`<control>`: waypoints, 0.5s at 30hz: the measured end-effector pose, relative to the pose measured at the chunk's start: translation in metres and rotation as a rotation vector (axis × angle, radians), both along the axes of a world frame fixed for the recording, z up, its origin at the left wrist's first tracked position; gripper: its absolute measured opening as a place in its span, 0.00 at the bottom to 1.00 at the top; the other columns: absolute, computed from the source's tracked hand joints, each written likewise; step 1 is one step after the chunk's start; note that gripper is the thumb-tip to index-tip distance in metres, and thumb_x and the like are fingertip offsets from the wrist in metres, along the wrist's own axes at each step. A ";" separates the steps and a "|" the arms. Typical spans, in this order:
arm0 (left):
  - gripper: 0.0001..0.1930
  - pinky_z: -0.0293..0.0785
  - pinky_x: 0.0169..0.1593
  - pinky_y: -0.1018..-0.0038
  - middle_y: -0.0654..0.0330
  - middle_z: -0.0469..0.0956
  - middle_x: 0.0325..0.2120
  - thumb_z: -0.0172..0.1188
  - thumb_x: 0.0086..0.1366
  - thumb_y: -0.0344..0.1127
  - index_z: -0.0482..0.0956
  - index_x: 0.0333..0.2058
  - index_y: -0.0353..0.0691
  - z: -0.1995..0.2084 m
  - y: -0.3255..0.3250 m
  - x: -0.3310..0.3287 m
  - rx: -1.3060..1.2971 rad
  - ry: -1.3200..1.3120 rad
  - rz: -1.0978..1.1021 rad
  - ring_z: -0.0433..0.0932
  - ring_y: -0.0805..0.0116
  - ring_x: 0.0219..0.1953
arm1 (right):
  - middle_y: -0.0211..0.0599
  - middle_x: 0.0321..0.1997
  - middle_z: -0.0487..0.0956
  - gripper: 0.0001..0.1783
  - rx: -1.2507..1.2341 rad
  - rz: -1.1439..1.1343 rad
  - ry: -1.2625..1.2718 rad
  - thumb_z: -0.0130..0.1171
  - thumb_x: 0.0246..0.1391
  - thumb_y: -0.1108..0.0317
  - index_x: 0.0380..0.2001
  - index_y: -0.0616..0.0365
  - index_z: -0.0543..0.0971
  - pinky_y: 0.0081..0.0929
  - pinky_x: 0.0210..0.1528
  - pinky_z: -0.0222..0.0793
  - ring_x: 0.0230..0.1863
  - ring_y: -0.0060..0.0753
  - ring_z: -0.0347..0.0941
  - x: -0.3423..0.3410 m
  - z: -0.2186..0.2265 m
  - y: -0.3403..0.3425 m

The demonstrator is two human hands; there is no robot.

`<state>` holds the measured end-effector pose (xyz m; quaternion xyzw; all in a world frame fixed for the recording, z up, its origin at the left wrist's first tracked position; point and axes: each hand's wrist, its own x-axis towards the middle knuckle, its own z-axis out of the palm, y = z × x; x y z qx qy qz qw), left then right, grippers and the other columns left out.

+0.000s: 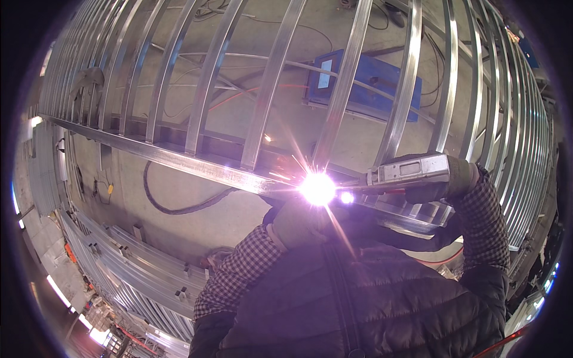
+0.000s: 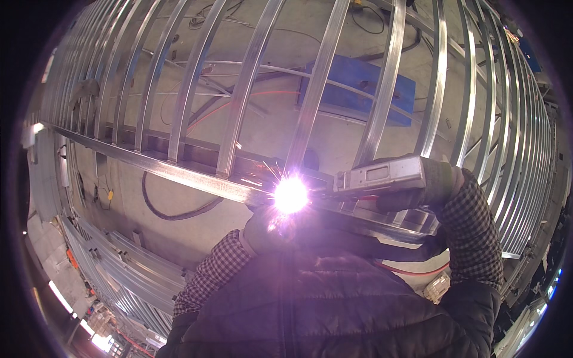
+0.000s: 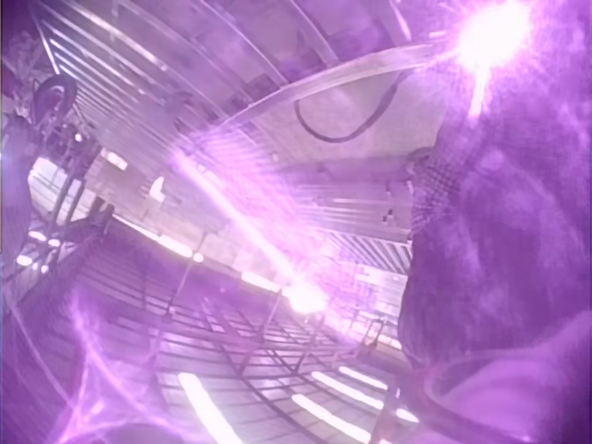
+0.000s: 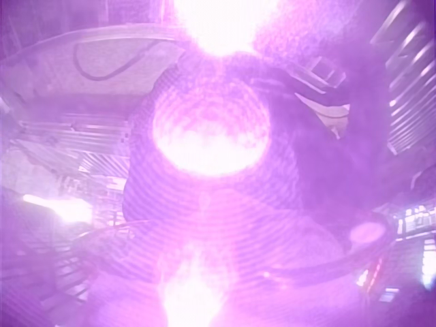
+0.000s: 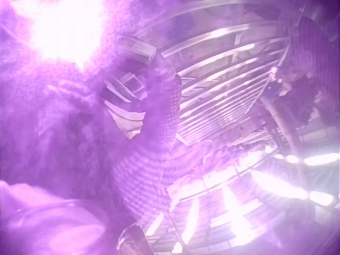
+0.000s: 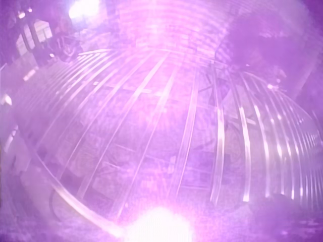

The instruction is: The person welds a horizontal metal beam to a vertical metal frame using a handheld welding torch. The person holds the torch with the right hand and stabilizes the workpiece with the left hand while moving along the joint.

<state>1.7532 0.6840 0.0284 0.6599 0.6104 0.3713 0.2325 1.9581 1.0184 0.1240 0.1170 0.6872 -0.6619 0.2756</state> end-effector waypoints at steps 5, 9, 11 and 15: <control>0.25 0.85 0.42 0.60 0.58 0.87 0.36 0.74 0.48 0.33 0.88 0.49 0.48 0.002 -0.001 0.003 -0.012 -0.008 0.006 0.87 0.55 0.38 | 0.46 0.63 0.86 0.31 0.089 0.089 0.266 0.74 0.64 0.67 0.67 0.64 0.79 0.35 0.63 0.82 0.59 0.41 0.85 -0.002 -0.002 0.001; 0.25 0.85 0.42 0.60 0.58 0.87 0.37 0.74 0.47 0.32 0.88 0.49 0.48 0.008 -0.003 0.007 -0.034 -0.041 0.017 0.88 0.55 0.38 | 0.47 0.63 0.85 0.32 0.025 0.032 0.180 0.73 0.64 0.69 0.68 0.66 0.78 0.36 0.60 0.83 0.58 0.40 0.85 -0.002 -0.004 0.000; 0.26 0.85 0.42 0.60 0.58 0.87 0.37 0.74 0.47 0.32 0.88 0.49 0.48 0.012 -0.004 0.012 -0.049 -0.083 0.023 0.88 0.54 0.38 | 0.48 0.63 0.85 0.31 -0.004 0.014 0.224 0.75 0.61 0.69 0.65 0.66 0.80 0.37 0.63 0.82 0.60 0.42 0.85 -0.002 -0.009 0.000; 0.26 0.85 0.42 0.60 0.58 0.88 0.37 0.74 0.46 0.31 0.88 0.49 0.47 0.023 -0.010 0.019 -0.167 -0.195 -0.025 0.88 0.54 0.39 | 0.49 0.65 0.84 0.34 0.078 0.081 0.256 0.73 0.64 0.70 0.71 0.67 0.75 0.35 0.64 0.80 0.61 0.39 0.84 0.002 -0.012 0.003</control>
